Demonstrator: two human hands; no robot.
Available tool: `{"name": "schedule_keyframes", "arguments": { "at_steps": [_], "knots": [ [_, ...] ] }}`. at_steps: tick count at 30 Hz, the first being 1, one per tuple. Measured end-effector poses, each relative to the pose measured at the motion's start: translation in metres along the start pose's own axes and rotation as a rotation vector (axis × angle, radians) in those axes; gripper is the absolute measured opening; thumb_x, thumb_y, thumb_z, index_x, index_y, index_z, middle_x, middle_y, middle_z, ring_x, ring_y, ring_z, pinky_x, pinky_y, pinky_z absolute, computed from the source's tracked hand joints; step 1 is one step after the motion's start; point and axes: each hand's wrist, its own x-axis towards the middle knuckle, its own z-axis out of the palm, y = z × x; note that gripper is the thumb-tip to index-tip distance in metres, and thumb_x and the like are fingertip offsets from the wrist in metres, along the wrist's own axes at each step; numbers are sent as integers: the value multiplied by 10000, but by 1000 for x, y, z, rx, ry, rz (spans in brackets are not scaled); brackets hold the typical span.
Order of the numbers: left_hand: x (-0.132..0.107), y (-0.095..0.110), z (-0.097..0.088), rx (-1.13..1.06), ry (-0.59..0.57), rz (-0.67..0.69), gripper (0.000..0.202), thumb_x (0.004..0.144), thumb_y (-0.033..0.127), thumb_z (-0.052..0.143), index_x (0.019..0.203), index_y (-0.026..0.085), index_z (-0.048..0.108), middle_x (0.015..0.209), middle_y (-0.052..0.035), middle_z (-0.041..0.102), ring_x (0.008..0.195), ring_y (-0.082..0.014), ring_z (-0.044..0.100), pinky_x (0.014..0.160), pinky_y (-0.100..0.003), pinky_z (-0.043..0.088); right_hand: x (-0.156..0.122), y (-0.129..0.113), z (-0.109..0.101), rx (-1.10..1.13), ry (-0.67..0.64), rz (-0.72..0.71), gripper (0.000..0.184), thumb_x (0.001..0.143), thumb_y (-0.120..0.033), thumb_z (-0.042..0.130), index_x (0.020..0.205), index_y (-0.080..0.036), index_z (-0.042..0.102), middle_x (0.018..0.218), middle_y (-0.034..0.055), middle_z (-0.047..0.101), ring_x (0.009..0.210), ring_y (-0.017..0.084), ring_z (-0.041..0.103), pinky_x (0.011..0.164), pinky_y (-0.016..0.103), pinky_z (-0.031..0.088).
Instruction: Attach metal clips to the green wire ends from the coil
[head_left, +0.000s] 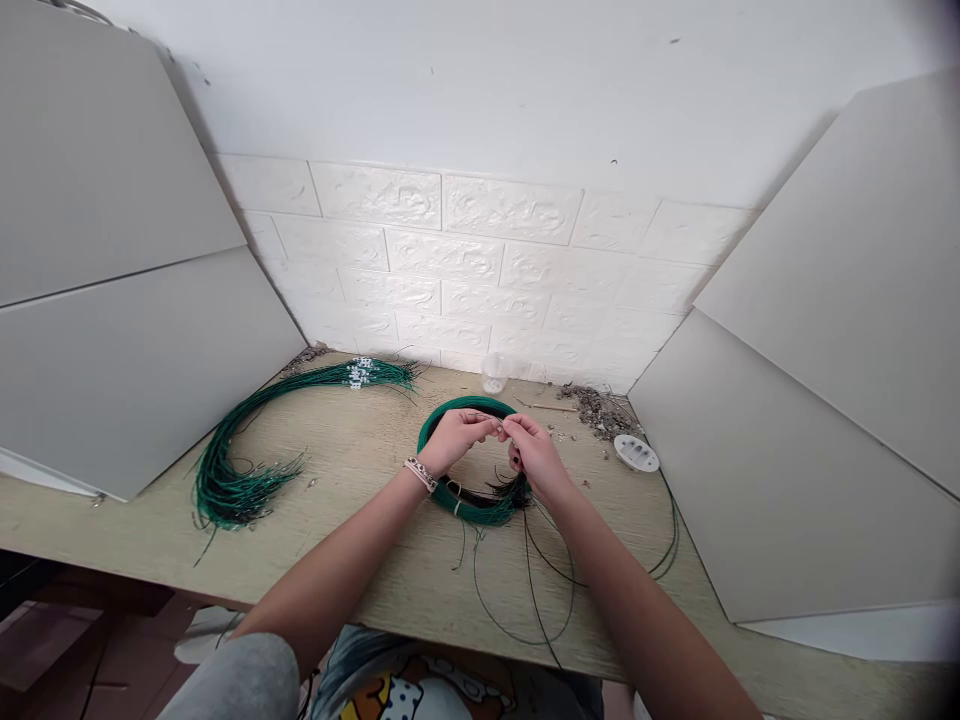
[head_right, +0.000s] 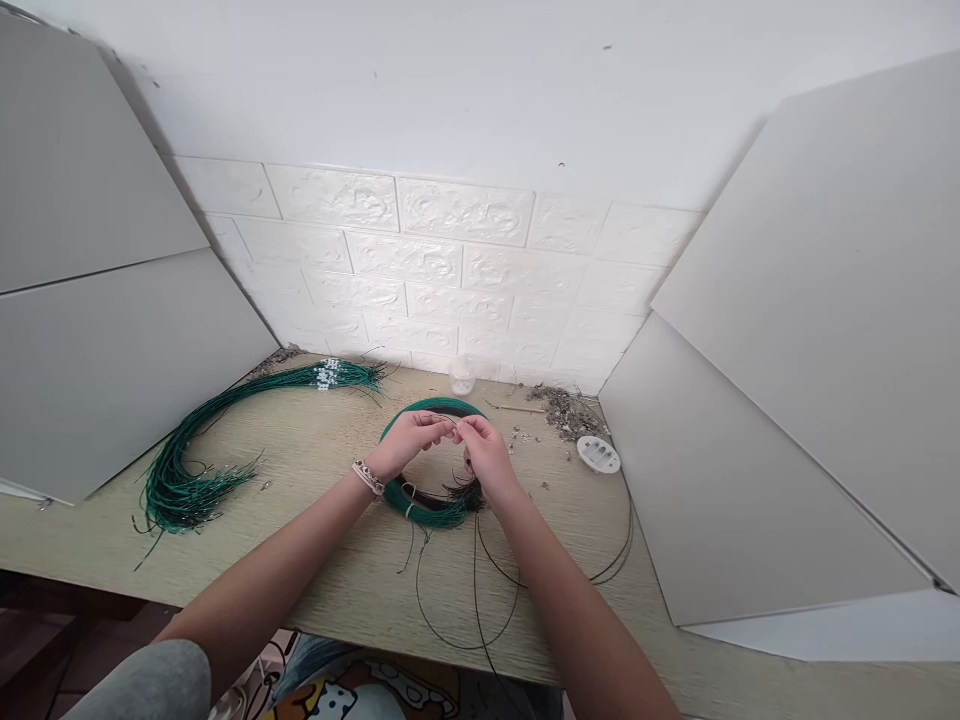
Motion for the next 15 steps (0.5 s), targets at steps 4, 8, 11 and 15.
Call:
{"name": "schedule_keyframes", "arguments": {
  "at_steps": [4, 8, 11, 15],
  "knots": [
    [0, -1, 0, -30, -14, -4, 243, 688, 365, 582, 665, 140, 672, 692, -32, 628, 510, -83, 371, 466, -219, 250, 1, 0, -1, -12, 11, -9, 262, 669, -433, 575, 723, -185, 511, 657, -41, 492, 378, 22, 287, 324, 180, 205],
    [0, -1, -1, -11, -33, 0, 245, 667, 379, 608, 664, 144, 676, 618, -7, 590, 484, -75, 340, 458, -221, 232, 3, 1, -4, -101, 30, -23, 245, 672, -421, 571, 738, -186, 549, 662, -32, 505, 390, 31, 304, 331, 186, 213],
    [0, 0, -2, -2, -44, 4, 272, 658, 412, 618, 636, 145, 664, 593, 0, 572, 478, -74, 337, 458, -221, 232, 3, 2, -5, -122, 27, -32, 240, 675, -418, 568, 748, -190, 568, 653, -34, 499, 399, 37, 308, 336, 189, 221],
    [0, 0, -1, 12, -5, 6, 275, 641, 422, 633, 632, 148, 656, 577, 4, 556, 483, -78, 353, 465, -223, 252, 3, 1, -6, -143, 15, -52, 257, 676, -436, 572, 724, -183, 575, 649, -31, 503, 395, 38, 305, 336, 199, 229]
  ]
}}
